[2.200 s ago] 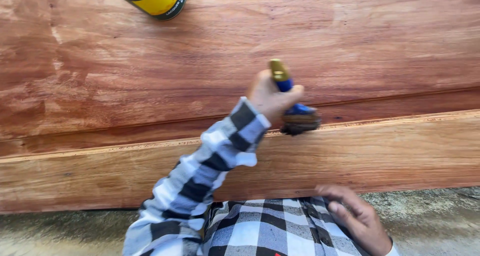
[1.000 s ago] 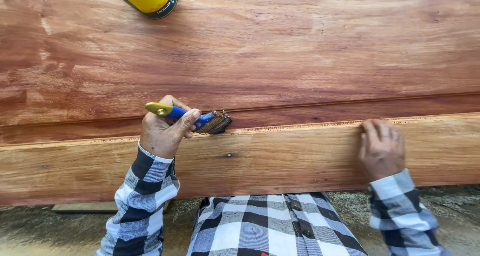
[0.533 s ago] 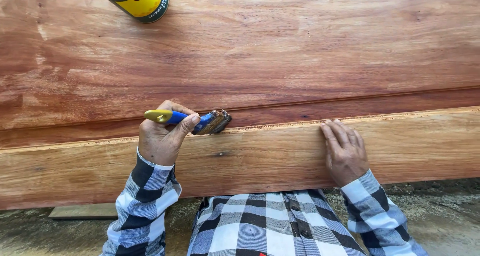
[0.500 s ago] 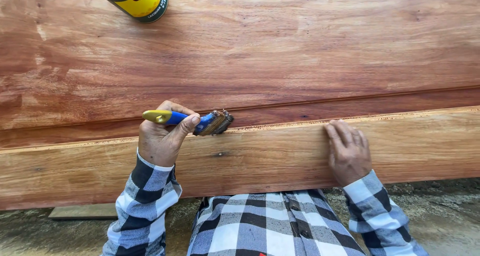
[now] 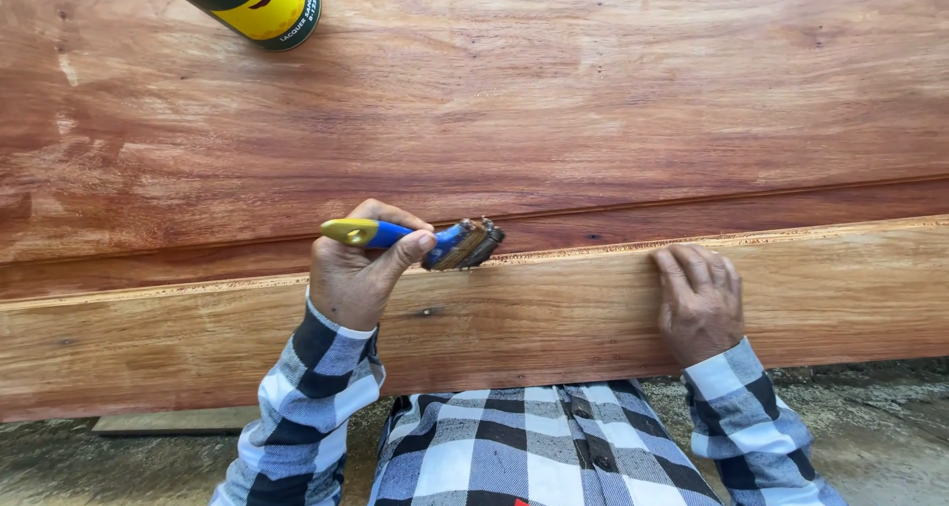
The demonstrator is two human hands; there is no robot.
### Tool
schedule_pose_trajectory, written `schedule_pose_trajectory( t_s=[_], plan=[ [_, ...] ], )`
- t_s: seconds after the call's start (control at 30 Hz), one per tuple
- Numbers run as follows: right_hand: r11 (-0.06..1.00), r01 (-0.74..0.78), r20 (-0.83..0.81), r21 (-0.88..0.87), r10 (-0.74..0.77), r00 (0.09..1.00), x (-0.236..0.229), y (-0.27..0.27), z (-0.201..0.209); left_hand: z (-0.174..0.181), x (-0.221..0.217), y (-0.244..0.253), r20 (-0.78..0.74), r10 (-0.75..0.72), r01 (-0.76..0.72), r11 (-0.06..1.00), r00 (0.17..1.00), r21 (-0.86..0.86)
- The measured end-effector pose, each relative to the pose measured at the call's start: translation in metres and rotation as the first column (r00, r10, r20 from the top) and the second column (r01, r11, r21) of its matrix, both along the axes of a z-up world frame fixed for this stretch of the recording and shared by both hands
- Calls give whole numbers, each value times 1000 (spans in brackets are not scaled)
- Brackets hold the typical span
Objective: The person applies a wood stain or varnish to a large wooden door panel lying on the ground, brushing the liquid evenly across the recessed panels, rails and stiles with a wide brush. They work section by section around the door, steadying the panel with their free hand, and dip from a can of finish resting on the door.
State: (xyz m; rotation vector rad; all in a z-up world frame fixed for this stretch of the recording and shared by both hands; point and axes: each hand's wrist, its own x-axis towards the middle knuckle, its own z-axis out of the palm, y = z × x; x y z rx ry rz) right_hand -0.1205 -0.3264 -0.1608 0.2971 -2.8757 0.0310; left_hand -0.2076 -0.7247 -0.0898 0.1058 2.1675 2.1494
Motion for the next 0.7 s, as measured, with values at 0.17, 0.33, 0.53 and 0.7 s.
schedule_pose_trajectory(
  t_s=[0.17,0.33,0.53,0.7],
  plan=[
    [995,83,9,52,-84,996,-2,17,-12,4,-8,7,-1,-39,39,996,999,-80],
    [998,-20,29,55,18,999,-6,-10,-18,0,-8,8,31,5,-3,998,1000,-57],
    [998,-56,58,-30,58,997,5,-11,-10,3,-13,26,24,-23,22,999,999,37],
    [992,113,32,58,-115,993,15,31,-15,6,-29,65,20,-131,126,981,991,149]
  ],
)
